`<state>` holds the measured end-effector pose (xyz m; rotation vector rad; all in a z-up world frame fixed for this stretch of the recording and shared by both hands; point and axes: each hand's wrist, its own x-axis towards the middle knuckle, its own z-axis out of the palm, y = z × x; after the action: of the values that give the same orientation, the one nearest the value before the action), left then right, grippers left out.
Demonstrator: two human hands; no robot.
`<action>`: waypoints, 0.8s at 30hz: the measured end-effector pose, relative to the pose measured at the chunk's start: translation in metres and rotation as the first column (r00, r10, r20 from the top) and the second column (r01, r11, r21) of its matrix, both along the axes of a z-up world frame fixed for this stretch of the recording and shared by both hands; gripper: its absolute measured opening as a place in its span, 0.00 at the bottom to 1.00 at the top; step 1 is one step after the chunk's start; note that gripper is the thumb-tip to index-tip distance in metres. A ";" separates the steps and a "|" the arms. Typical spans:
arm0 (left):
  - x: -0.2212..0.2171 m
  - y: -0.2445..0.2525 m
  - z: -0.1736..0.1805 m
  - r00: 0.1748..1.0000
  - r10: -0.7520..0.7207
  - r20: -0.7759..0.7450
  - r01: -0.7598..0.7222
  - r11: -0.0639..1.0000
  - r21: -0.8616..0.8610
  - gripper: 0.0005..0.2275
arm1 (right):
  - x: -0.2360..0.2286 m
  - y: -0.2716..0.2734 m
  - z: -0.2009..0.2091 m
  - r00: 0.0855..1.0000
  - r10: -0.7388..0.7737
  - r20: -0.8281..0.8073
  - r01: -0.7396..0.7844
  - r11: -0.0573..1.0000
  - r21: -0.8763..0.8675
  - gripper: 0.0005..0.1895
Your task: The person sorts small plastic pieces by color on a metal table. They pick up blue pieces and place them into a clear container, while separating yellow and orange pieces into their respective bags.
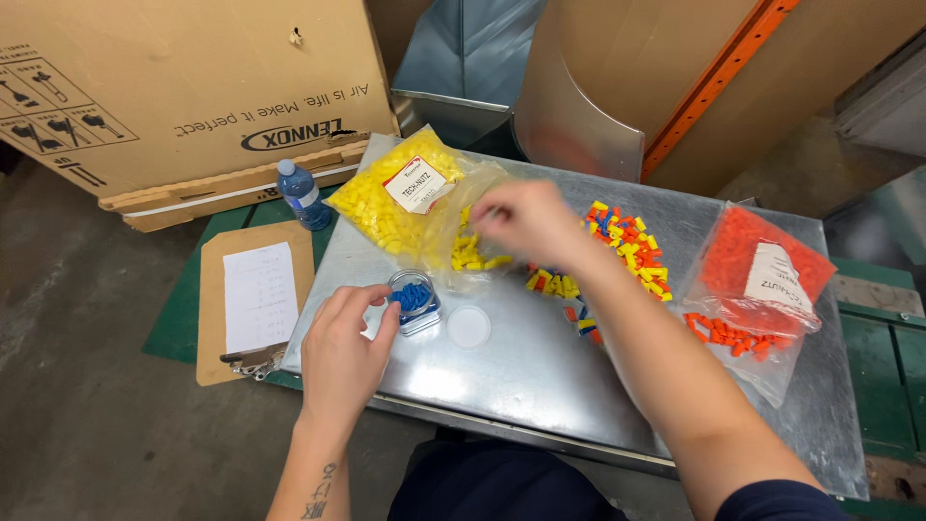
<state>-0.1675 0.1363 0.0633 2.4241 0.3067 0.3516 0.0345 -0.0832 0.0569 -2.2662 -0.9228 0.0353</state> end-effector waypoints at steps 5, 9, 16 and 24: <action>0.005 -0.025 -0.035 0.959 -0.120 0.257 0.106 0.992 0.066 0.10 | 0.087 -0.078 -0.061 0.939 -0.333 0.089 0.344 0.910 -0.232 0.07; 0.022 -0.065 -0.056 0.910 -0.296 0.291 0.274 0.955 0.114 0.10 | 0.096 -0.084 -0.091 0.925 -0.369 0.084 0.360 0.790 -0.496 0.07; 0.094 -0.123 -0.089 0.849 -0.528 -0.004 0.521 0.837 0.165 0.10 | 0.098 -0.092 -0.110 0.919 -0.394 0.008 0.345 0.795 -0.498 0.08; 0.156 -0.151 -0.139 0.841 -0.481 -0.248 0.532 0.819 0.214 0.12 | 0.091 -0.122 -0.109 0.895 -0.405 -0.187 0.310 0.867 -0.391 0.13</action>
<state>-0.0120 -0.0147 -0.0758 2.6946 -0.3452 -0.0808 0.1253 -0.2051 -0.0523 -2.6506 -0.3570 0.3546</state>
